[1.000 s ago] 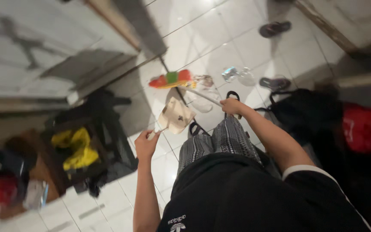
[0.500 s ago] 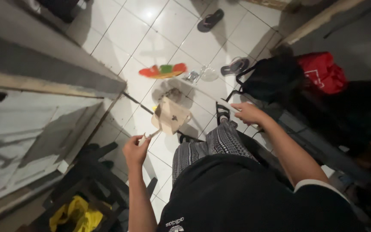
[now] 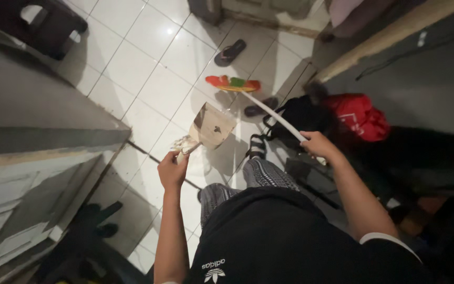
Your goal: The person sweeps debris from a tiled floor into a handheld dustpan using a broom.
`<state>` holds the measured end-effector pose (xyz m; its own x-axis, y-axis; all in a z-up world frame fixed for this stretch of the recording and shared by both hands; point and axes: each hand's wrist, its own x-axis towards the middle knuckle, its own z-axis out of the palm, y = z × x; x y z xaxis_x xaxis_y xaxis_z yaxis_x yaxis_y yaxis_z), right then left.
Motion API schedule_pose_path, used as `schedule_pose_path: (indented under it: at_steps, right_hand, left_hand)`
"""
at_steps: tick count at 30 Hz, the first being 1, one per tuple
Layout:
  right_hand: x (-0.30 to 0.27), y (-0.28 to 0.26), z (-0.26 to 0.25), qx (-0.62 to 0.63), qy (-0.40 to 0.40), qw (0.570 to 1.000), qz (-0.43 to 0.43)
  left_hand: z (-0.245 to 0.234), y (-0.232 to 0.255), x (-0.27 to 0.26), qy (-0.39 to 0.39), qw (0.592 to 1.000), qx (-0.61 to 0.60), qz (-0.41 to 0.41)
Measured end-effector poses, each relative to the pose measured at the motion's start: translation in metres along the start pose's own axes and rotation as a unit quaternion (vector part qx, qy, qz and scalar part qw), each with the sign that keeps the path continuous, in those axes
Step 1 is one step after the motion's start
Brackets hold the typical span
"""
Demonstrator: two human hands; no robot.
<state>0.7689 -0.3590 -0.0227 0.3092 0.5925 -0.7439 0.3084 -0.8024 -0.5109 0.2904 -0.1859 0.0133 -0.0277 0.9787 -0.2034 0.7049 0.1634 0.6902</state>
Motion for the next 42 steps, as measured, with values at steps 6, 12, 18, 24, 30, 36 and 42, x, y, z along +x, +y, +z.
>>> schedule_pose_path:
  at_steps: [6,12,18,24,30,36,42]
  right_hand:
    - [0.061,0.03,-0.089,0.091,-0.005,0.996,0.006]
    - [0.139,0.022,-0.145,0.041,0.019,0.999,-0.004]
    - [0.213,0.003,-0.156,0.062,0.031,0.998,0.012]
    - [0.245,-0.006,-0.114,-0.656,-0.133,0.696,-0.259]
    - [0.208,-0.017,-0.066,-0.104,-0.071,0.991,-0.055]
    - [0.181,-0.033,-0.035,-0.05,-0.104,0.993,-0.037]
    - [0.169,-0.036,-0.002,0.023,-0.149,0.989,0.007]
  left_hand:
    - [0.06,0.065,0.027,0.004,1.0,0.005,0.017]
    - [0.091,0.1,0.036,-0.018,1.0,-0.001,-0.017]
    - [0.104,0.106,0.035,-0.021,0.999,-0.003,-0.026]
    - [0.1,0.101,0.03,-0.03,0.995,0.032,-0.088]
    - [0.085,0.078,0.019,-0.026,0.99,0.053,-0.125]
    - [0.06,0.05,0.006,-0.025,0.988,0.063,-0.137]
    - [0.039,0.026,-0.009,-0.015,0.987,0.075,-0.144]
